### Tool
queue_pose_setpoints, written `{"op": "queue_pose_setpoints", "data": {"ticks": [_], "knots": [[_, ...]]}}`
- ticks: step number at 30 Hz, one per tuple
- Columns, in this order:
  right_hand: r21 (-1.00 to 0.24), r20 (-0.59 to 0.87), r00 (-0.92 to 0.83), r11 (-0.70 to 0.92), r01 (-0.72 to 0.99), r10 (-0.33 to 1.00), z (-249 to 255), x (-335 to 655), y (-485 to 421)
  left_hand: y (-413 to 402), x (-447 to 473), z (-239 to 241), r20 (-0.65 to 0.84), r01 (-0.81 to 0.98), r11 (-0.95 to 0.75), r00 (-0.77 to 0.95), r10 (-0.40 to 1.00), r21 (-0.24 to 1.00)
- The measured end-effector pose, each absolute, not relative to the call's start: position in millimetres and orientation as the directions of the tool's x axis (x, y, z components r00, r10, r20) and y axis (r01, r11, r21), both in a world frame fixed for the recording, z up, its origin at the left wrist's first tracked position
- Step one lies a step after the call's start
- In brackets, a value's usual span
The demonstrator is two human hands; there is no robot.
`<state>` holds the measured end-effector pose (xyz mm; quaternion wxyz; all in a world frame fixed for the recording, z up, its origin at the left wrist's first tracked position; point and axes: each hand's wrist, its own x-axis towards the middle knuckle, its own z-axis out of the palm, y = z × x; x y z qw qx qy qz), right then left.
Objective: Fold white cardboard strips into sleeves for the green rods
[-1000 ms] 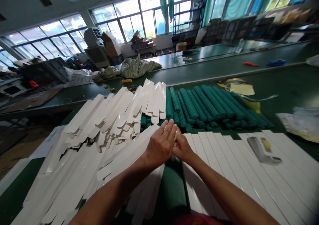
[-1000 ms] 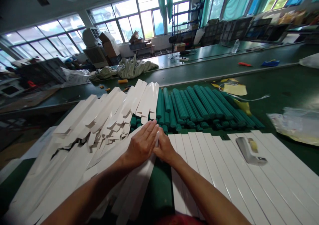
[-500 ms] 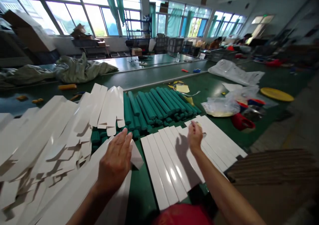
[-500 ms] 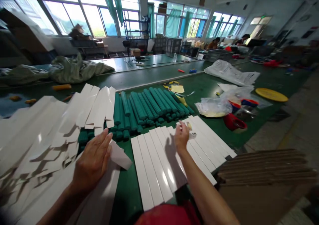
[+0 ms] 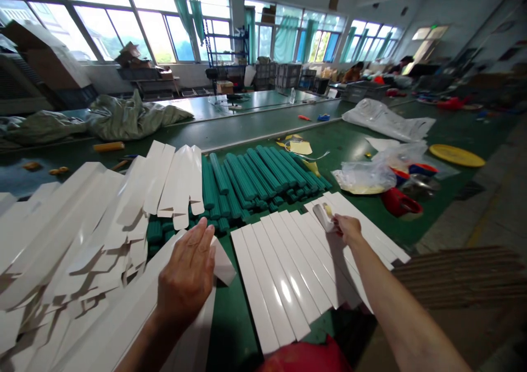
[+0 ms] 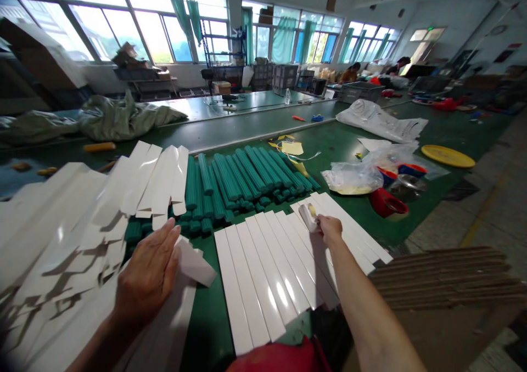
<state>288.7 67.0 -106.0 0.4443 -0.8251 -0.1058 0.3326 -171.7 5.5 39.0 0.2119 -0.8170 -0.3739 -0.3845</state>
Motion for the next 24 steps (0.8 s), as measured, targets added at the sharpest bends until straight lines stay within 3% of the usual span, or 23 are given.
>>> {"op": "queue_pose_setpoints", "data": {"ticks": [6, 18, 24], "knots": [[-0.782, -0.538, 0.727, -0.576, -0.240, 0.427, -95, 292, 78, 4, -169, 40, 0.795, 0.778, -0.623, 0.427, 0.431, -0.080], [-0.848, -0.528, 0.680, -0.274, -0.454, 0.508, -115, 293, 35, 5, -168, 38, 0.793, 0.769, -0.636, 0.427, 0.435, -0.065], [-0.869, -0.483, 0.707, -0.187, -0.457, 0.517, -125, 289, 37, 5, -168, 37, 0.794, 0.764, -0.642, 0.428, 0.431, -0.064]]}}
